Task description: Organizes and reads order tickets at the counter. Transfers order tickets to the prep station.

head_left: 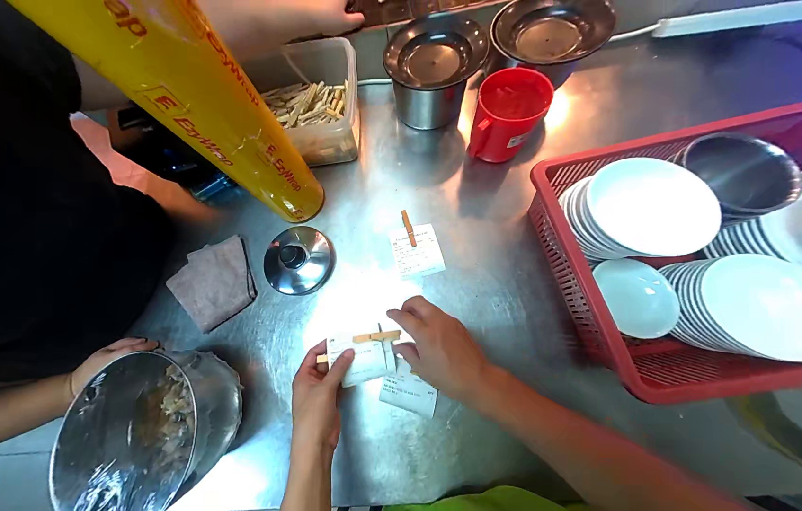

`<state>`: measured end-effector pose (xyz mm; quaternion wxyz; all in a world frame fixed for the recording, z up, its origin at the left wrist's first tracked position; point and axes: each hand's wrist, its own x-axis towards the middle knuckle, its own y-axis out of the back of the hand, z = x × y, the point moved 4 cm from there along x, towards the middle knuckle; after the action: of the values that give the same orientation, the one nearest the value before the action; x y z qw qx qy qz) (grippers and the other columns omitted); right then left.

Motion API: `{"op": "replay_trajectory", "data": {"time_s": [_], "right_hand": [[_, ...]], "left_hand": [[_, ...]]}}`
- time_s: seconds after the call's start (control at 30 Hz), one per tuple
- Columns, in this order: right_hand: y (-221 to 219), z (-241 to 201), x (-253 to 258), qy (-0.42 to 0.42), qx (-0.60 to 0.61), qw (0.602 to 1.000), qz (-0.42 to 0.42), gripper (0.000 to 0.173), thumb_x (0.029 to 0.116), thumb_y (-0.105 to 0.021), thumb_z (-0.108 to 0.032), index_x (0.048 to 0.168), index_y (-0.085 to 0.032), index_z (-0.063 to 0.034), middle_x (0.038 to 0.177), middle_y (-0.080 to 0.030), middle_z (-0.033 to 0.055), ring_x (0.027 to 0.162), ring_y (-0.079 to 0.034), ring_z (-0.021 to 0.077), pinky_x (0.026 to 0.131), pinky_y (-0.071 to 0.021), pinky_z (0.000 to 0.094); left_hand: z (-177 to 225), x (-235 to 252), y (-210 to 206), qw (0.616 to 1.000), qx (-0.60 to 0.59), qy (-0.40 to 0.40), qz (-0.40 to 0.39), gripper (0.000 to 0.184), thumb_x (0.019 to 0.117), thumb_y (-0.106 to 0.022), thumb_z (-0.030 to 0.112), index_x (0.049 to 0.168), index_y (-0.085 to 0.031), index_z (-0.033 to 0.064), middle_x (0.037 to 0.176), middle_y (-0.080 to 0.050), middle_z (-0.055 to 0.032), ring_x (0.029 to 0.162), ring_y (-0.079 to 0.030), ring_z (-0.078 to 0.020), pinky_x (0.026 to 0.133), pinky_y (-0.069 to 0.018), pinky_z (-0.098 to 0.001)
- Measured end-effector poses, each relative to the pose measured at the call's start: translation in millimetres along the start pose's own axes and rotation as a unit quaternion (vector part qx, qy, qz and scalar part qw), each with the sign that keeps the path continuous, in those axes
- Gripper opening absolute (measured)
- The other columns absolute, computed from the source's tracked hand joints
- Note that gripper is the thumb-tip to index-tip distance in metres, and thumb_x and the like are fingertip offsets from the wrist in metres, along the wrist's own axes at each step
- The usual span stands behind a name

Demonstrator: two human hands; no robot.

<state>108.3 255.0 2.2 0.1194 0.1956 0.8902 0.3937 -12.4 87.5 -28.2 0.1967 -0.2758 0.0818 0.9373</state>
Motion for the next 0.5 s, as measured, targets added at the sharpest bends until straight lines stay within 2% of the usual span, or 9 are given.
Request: {"op": "replay_trajectory", "data": {"time_s": [0.03, 0.1, 0.17, 0.27, 0.4, 0.47, 0.5], "right_hand": [[-1.7, 1.9, -10.7, -0.029, -0.019, 0.999, -0.022, 0.037, 0.0922, -0.075, -0.026, 0.123, -0.07, -0.0075, 0.114, -0.065, 0.0141, 0.101, -0.067, 0.0294, 0.083, -0.0583, 0.0436], [-7.9, 10.4, -36.2, -0.075, -0.04, 0.99, -0.111, 0.039, 0.0965, -0.067, -0.032, 0.125, -0.068, -0.0063, 0.123, -0.064, 0.0169, 0.114, -0.063, 0.0334, 0.091, -0.0549, 0.0463], [-17.0, 20.4, -58.7, -0.076, -0.042, 0.984, -0.159, 0.034, 0.0974, -0.065, -0.024, 0.125, -0.067, -0.0048, 0.126, -0.063, 0.0192, 0.12, -0.061, 0.0364, 0.094, -0.0532, 0.0479], [-24.9, 30.1, -74.7, -0.005, -0.011, 0.998, -0.062, 0.019, 0.0938, -0.065, -0.014, 0.109, -0.075, -0.011, 0.109, -0.071, 0.0127, 0.104, -0.069, 0.0299, 0.084, -0.0583, 0.0423], [-9.9, 3.0, -62.0, 0.113, 0.104, 0.988, 0.011, 0.019, 0.0972, -0.066, -0.018, 0.111, -0.078, -0.0186, 0.104, -0.071, 0.0058, 0.098, -0.068, 0.0198, 0.084, -0.0578, 0.0324], [-10.5, -16.4, -48.6, 0.17, 0.093, 0.981, 0.03, 0.019, 0.1004, -0.061, -0.018, 0.11, -0.077, -0.0181, 0.103, -0.07, 0.0055, 0.097, -0.067, 0.0205, 0.082, -0.057, 0.0329], [-15.1, -22.0, -41.6, 0.183, 0.069, 0.98, 0.021, 0.02, 0.1003, -0.059, -0.014, 0.109, -0.077, -0.0166, 0.103, -0.069, 0.0066, 0.096, -0.066, 0.0227, 0.08, -0.0565, 0.0352]], "left_hand": [[-3.1, 0.1, 5.3, 1.0, 0.003, -0.011, 0.022, 0.034, 0.0933, -0.068, -0.002, 0.125, -0.057, -0.0054, 0.089, -0.07, -0.0163, 0.073, -0.072, -0.0222, 0.062, -0.0617, -0.0363], [-6.6, -0.9, 18.7, 0.998, -0.009, -0.031, 0.059, 0.029, 0.0931, -0.067, -0.004, 0.121, -0.057, -0.0055, 0.089, -0.07, -0.0157, 0.072, -0.072, -0.0214, 0.06, -0.0614, -0.0352], [-9.1, -3.4, 31.1, 0.996, -0.017, -0.047, 0.076, 0.025, 0.0945, -0.063, -0.004, 0.119, -0.056, -0.0051, 0.092, -0.069, -0.0152, 0.074, -0.072, -0.0208, 0.061, -0.0617, -0.035], [-14.9, -9.4, 42.7, 0.996, -0.027, -0.054, 0.069, 0.028, 0.0939, -0.06, -0.003, 0.122, -0.055, -0.0039, 0.096, -0.069, -0.0133, 0.077, -0.072, -0.0191, 0.061, -0.062, -0.0334], [-23.8, -23.0, 43.1, 0.998, -0.034, -0.058, -0.013, 0.04, 0.0913, -0.058, -0.007, 0.13, -0.052, -0.0043, 0.101, -0.071, -0.012, 0.08, -0.074, -0.0195, 0.066, -0.0645, -0.0361], [-27.4, -33.3, 32.4, 0.994, -0.062, -0.051, -0.072, 0.035, 0.0928, -0.05, -0.006, 0.128, -0.054, -0.0022, 0.1, -0.074, -0.0081, 0.082, -0.075, -0.0172, 0.072, -0.065, -0.0357], [-29.4, -37.9, 26.2, 0.992, -0.086, -0.034, -0.083, 0.032, 0.0966, -0.042, -0.001, 0.126, -0.056, -0.0006, 0.098, -0.075, -0.0073, 0.083, -0.075, -0.0168, 0.072, -0.0644, -0.0353]]}}
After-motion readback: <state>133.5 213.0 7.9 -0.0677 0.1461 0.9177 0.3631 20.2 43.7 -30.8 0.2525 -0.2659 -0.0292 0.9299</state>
